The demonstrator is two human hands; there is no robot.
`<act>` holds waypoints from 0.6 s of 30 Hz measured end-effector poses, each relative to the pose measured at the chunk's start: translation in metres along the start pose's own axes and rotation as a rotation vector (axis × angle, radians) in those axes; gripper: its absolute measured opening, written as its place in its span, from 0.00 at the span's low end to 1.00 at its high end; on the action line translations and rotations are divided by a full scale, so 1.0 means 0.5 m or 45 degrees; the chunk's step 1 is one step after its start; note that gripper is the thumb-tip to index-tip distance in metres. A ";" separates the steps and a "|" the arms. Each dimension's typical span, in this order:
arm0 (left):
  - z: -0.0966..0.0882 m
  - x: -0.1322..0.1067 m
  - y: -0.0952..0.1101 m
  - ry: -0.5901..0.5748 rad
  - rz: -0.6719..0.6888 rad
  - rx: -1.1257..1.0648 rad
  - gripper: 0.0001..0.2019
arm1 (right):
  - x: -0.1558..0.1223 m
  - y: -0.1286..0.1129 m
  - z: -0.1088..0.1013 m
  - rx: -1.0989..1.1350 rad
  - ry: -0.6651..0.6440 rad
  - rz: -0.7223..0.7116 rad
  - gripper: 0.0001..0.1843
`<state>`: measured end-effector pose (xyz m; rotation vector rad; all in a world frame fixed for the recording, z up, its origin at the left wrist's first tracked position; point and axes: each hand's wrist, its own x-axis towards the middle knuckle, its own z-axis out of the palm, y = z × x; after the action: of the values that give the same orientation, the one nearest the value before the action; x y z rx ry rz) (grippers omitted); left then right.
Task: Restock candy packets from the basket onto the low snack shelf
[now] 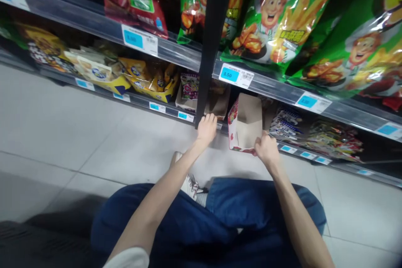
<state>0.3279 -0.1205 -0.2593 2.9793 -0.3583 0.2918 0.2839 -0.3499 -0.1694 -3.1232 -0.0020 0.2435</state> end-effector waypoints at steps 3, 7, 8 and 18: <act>-0.005 -0.001 0.002 -0.008 0.006 -0.003 0.15 | 0.014 -0.030 0.004 0.086 0.068 0.026 0.23; -0.009 0.001 0.000 -0.008 -0.003 0.025 0.19 | 0.028 -0.056 0.003 0.222 0.258 0.063 0.29; -0.008 0.001 -0.001 -0.003 0.004 0.032 0.20 | 0.026 -0.057 0.003 0.216 0.326 0.045 0.28; 0.036 0.011 -0.015 0.047 0.258 -0.201 0.20 | 0.048 -0.049 0.099 0.071 0.283 -0.529 0.19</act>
<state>0.3381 -0.1171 -0.2764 2.7826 -0.6489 0.3219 0.2999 -0.3247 -0.2216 -2.9798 -0.6190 -0.1075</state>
